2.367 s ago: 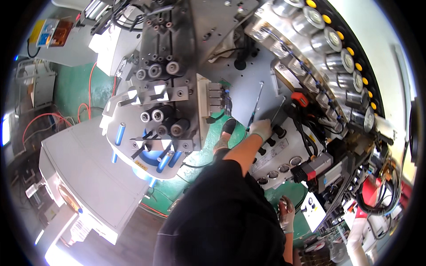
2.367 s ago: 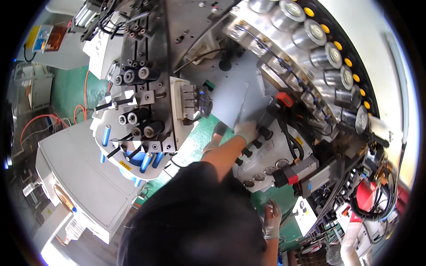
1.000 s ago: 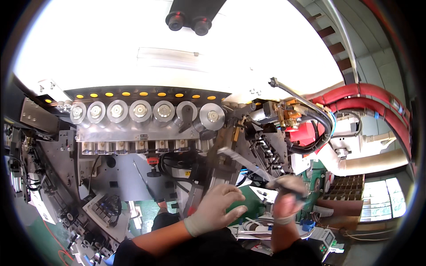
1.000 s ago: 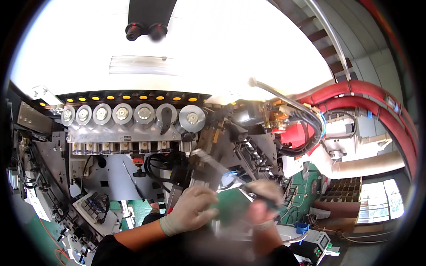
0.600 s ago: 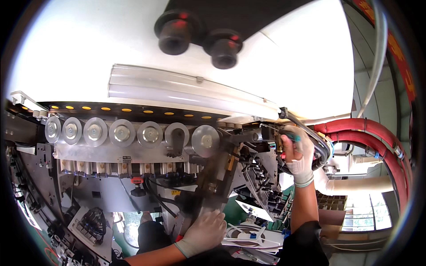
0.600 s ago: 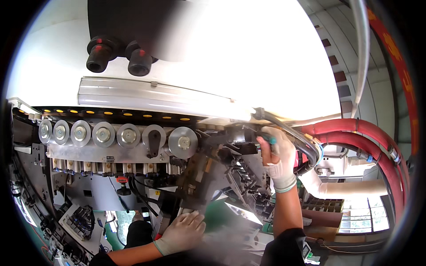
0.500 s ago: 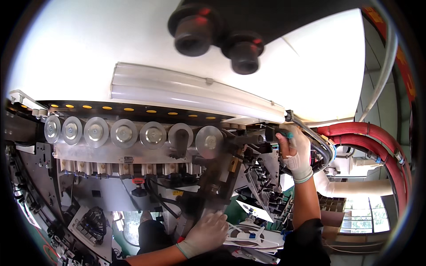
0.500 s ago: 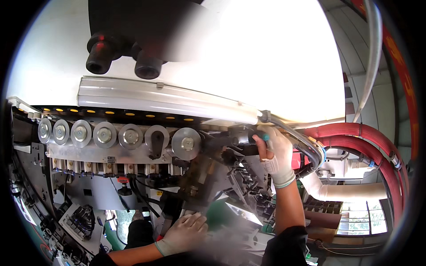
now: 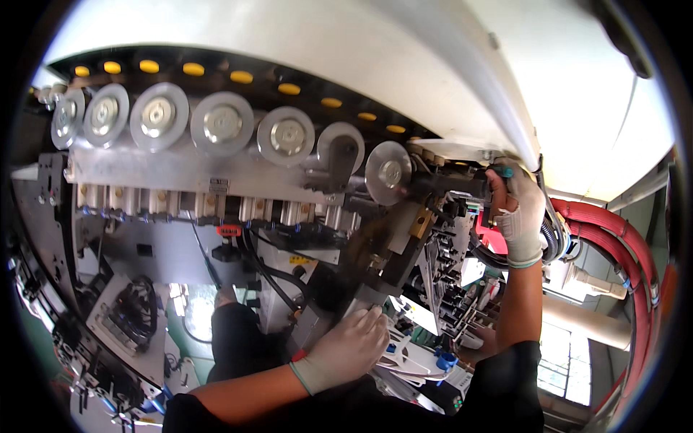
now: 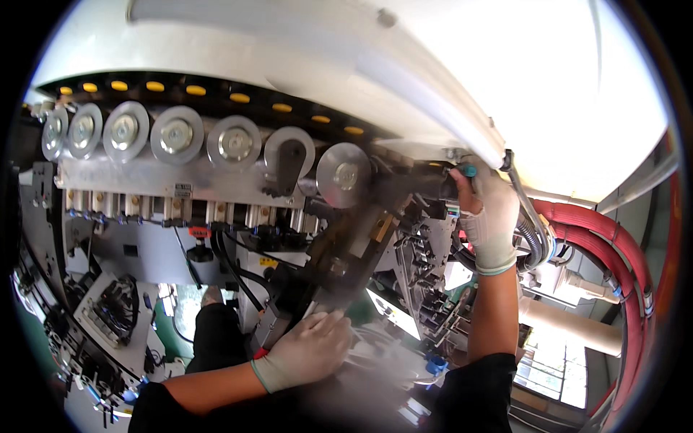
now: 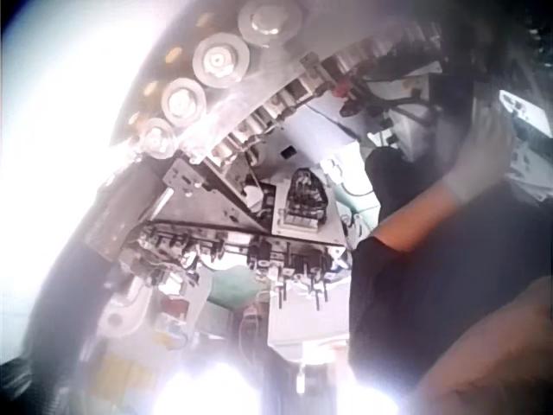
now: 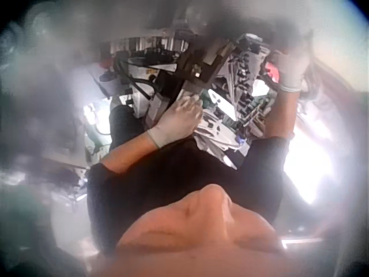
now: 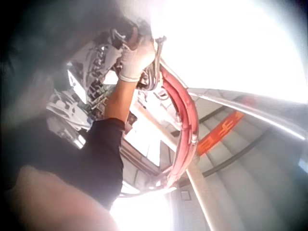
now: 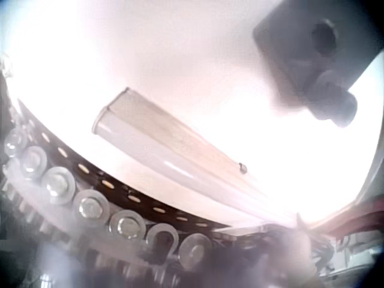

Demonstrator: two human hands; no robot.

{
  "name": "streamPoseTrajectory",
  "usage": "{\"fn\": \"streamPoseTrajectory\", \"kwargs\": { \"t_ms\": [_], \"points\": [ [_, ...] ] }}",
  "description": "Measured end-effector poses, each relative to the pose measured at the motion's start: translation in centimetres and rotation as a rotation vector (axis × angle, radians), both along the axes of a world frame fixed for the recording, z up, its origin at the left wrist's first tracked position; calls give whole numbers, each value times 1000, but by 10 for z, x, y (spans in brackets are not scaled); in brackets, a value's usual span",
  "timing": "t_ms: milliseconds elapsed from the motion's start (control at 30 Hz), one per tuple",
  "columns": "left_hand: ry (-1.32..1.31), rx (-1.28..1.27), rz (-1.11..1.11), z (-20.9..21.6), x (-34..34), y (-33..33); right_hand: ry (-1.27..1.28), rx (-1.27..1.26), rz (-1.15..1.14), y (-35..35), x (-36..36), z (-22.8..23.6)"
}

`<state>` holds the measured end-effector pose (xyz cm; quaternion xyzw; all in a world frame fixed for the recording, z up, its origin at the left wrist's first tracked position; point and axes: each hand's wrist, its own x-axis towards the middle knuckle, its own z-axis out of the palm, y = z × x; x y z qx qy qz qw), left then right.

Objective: The person operates a touchscreen panel and uses a screwdriver to adjust components inside an industrial edge-banding machine while feeding strips of material.

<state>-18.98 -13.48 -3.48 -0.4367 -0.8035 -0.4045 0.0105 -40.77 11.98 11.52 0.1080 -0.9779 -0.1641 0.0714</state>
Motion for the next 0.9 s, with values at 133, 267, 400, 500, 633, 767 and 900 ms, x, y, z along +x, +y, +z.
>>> {"fn": "streamPoseTrajectory", "kwargs": {
  "t_ms": [133, 267, 400, 500, 633, 767, 900],
  "points": [
    [-71, -13, -52, 0, 1, -4, -11, 3, 13, -6, 1, 0],
    [-96, -46, -82, 5, -2, -8, -5, 18, 61, -5, 3, 1],
    [-133, -65, -131, 8, -5, -9, -106, 137, 11, -6, 13, -1],
    [-119, -103, -144, 10, -4, -9, -141, 163, 3, 0, 14, -2],
    [-87, -66, -83, 6, -2, -8, -187, 193, -88, -9, 11, -1],
    [-102, -52, -78, 5, -2, -5, -120, 22, 108, 2, 5, -10],
    [-100, -25, -67, 5, -4, -6, -125, 12, 53, 2, 7, -14]
  ]
}}
